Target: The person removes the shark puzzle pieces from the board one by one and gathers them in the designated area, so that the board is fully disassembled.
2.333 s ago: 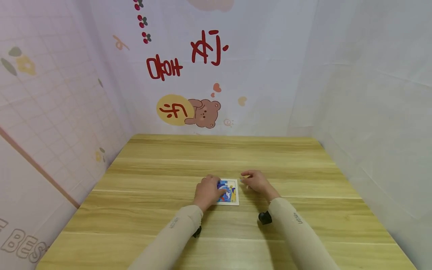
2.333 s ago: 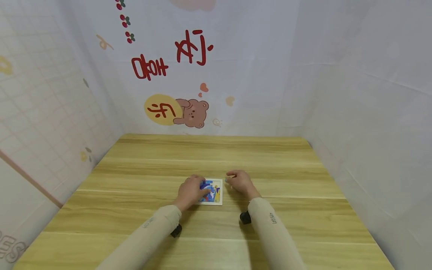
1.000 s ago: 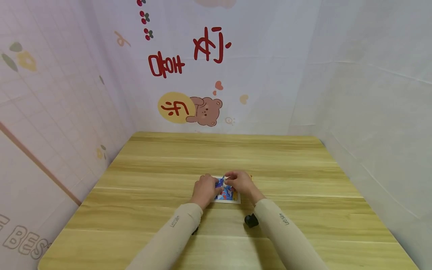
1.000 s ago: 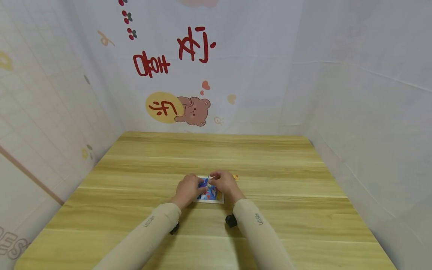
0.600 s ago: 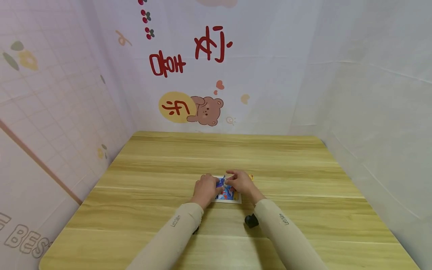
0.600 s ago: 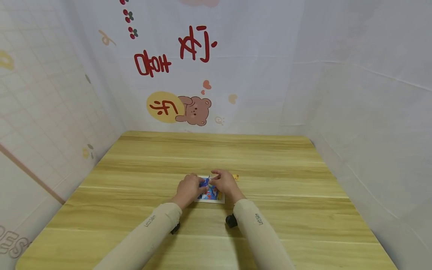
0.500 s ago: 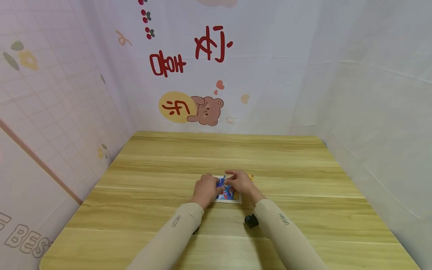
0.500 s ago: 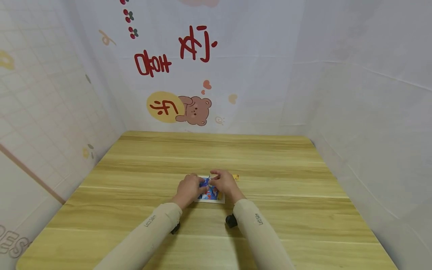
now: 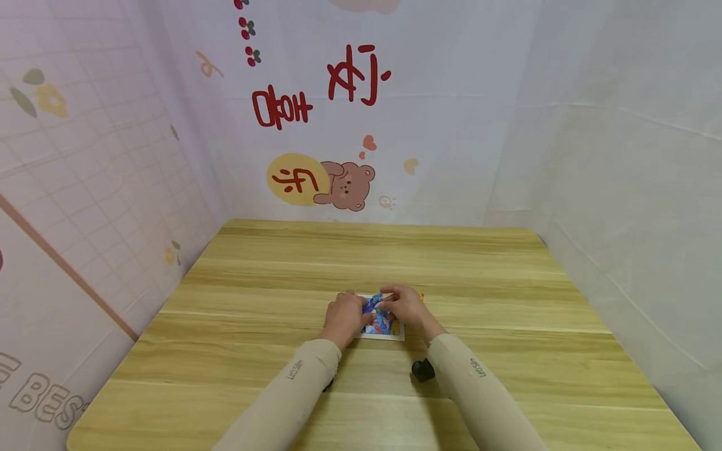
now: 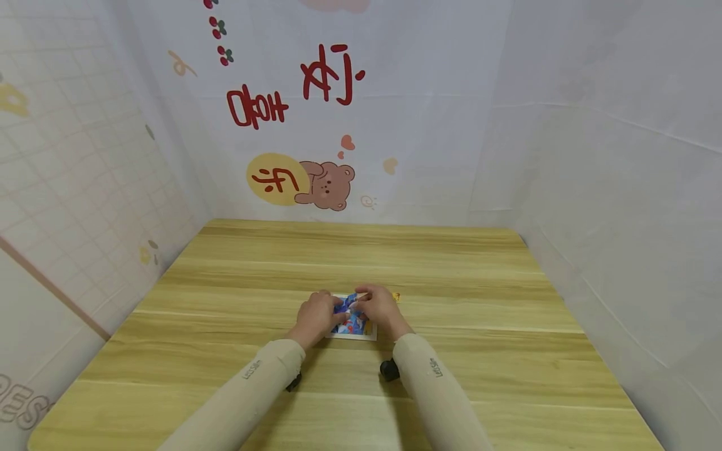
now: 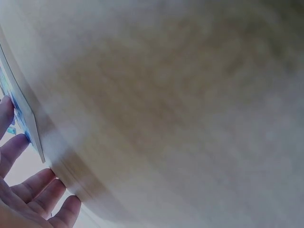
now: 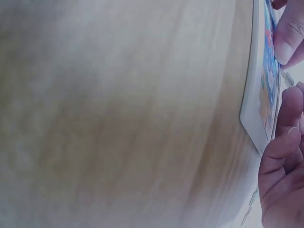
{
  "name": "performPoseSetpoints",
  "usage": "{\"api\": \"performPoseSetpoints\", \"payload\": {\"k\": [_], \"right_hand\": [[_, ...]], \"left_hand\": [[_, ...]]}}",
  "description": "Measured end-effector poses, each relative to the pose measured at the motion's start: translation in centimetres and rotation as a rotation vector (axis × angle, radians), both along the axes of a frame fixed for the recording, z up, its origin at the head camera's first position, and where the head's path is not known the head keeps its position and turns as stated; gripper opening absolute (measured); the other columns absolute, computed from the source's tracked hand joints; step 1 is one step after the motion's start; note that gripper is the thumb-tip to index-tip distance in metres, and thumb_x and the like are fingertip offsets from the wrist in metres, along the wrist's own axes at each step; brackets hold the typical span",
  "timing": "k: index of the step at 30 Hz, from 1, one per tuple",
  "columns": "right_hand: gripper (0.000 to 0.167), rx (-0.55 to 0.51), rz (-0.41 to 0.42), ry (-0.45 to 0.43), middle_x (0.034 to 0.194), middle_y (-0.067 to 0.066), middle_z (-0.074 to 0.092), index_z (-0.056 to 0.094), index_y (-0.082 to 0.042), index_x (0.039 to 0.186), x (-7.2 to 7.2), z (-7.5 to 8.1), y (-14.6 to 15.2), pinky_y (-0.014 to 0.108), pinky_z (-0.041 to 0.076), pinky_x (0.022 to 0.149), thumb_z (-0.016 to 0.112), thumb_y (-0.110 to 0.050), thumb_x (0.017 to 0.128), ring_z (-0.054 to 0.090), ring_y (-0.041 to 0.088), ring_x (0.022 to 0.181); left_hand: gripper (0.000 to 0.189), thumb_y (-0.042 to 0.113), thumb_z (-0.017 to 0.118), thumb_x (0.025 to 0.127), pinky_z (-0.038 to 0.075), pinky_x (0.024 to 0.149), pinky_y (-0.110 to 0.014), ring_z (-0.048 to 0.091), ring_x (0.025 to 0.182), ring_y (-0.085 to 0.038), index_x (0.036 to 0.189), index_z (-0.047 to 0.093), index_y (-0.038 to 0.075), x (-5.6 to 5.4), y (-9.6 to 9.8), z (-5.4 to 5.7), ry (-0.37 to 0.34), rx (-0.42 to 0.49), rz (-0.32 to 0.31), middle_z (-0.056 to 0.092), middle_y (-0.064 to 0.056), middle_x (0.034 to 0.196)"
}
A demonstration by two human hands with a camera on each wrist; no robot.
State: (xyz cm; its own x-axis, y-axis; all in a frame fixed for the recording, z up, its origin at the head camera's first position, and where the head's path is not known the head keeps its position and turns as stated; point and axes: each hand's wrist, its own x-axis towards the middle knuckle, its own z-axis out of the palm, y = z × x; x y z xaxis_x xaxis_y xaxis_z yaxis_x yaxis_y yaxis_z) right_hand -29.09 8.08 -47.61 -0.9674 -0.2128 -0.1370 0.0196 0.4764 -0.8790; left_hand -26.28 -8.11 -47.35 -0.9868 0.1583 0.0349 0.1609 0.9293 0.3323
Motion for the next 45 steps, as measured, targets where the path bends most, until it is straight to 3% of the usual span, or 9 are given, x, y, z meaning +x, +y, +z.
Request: {"api": "performPoseSetpoints", "payload": {"k": [7, 13, 18, 25, 30, 45], "right_hand": [[0.042, -0.072, -0.009, -0.029, 0.097, 0.012, 0.065, 0.055, 0.002, 0.136, -0.4, 0.5, 1.4, 0.034, 0.053, 0.069, 0.064, -0.004, 0.096, 0.061, 0.023, 0.072], [0.044, -0.125, -0.028, -0.039, 0.1, 0.013, 0.062, 0.05, 0.004, 0.14, -1.4, 0.7, 4.6, 0.039, 0.052, 0.077, 0.061, -0.003, 0.098, 0.058, 0.02, 0.074], [0.047, -0.112, -0.059, -0.041, 0.099, 0.011, 0.061, 0.046, 0.003, 0.144, -1.9, 0.5, 7.7, 0.034, 0.049, 0.071, 0.059, -0.005, 0.099, 0.06, 0.021, 0.078], [0.048, -0.065, -0.094, -0.045, 0.106, 0.013, 0.062, 0.044, 0.003, 0.146, -1.5, 0.1, 12.1, 0.029, 0.046, 0.066, 0.057, -0.009, 0.101, 0.061, 0.022, 0.081], [0.049, -0.041, -0.093, -0.083, 0.097, 0.012, 0.064, 0.045, 0.003, 0.144, -1.3, -0.6, 14.4, 0.027, 0.044, 0.06, 0.06, -0.01, 0.1, 0.058, 0.017, 0.074], [0.046, 0.028, -0.071, -0.066, 0.078, 0.007, 0.063, 0.051, 0.002, 0.141, -1.4, -0.8, 14.4, 0.028, 0.042, 0.057, 0.061, -0.012, 0.098, 0.051, 0.017, 0.066]], "left_hand": [[0.03, 0.037, 0.076, 0.088, 0.049, 0.079, -0.048, 0.058, 0.095, -0.029, 0.104, 0.076, 0.012, 0.1, 0.1, 0.1, 0.007, -0.004, 0.001, 0.062, -0.008, 0.096], [0.033, 0.037, 0.076, 0.087, 0.049, 0.08, -0.048, 0.059, 0.097, -0.029, 0.109, 0.076, 0.012, 0.3, 0.1, 0.1, 0.024, 0.002, -0.002, 0.064, -0.009, 0.099], [0.033, 0.037, 0.076, 0.087, 0.049, 0.079, -0.048, 0.059, 0.097, -0.029, 0.108, 0.076, 0.012, 0.3, 0.1, 0.0, 0.032, 0.001, -0.007, 0.065, -0.01, 0.099], [0.033, 0.036, 0.077, 0.087, 0.048, 0.08, -0.049, 0.058, 0.098, -0.03, 0.108, 0.076, 0.011, 0.3, 0.2, -0.2, 0.024, 0.024, -0.006, 0.065, -0.01, 0.101], [0.034, 0.037, 0.076, 0.087, 0.048, 0.082, -0.049, 0.058, 0.099, -0.03, 0.111, 0.076, 0.012, 0.3, 0.4, -0.3, 0.015, 0.025, -0.003, 0.065, -0.01, 0.103], [0.034, 0.035, 0.077, 0.087, 0.048, 0.083, -0.049, 0.059, 0.1, -0.03, 0.11, 0.076, 0.01, 0.3, 0.3, 0.0, 0.017, 0.044, -0.007, 0.066, -0.011, 0.104]]}}
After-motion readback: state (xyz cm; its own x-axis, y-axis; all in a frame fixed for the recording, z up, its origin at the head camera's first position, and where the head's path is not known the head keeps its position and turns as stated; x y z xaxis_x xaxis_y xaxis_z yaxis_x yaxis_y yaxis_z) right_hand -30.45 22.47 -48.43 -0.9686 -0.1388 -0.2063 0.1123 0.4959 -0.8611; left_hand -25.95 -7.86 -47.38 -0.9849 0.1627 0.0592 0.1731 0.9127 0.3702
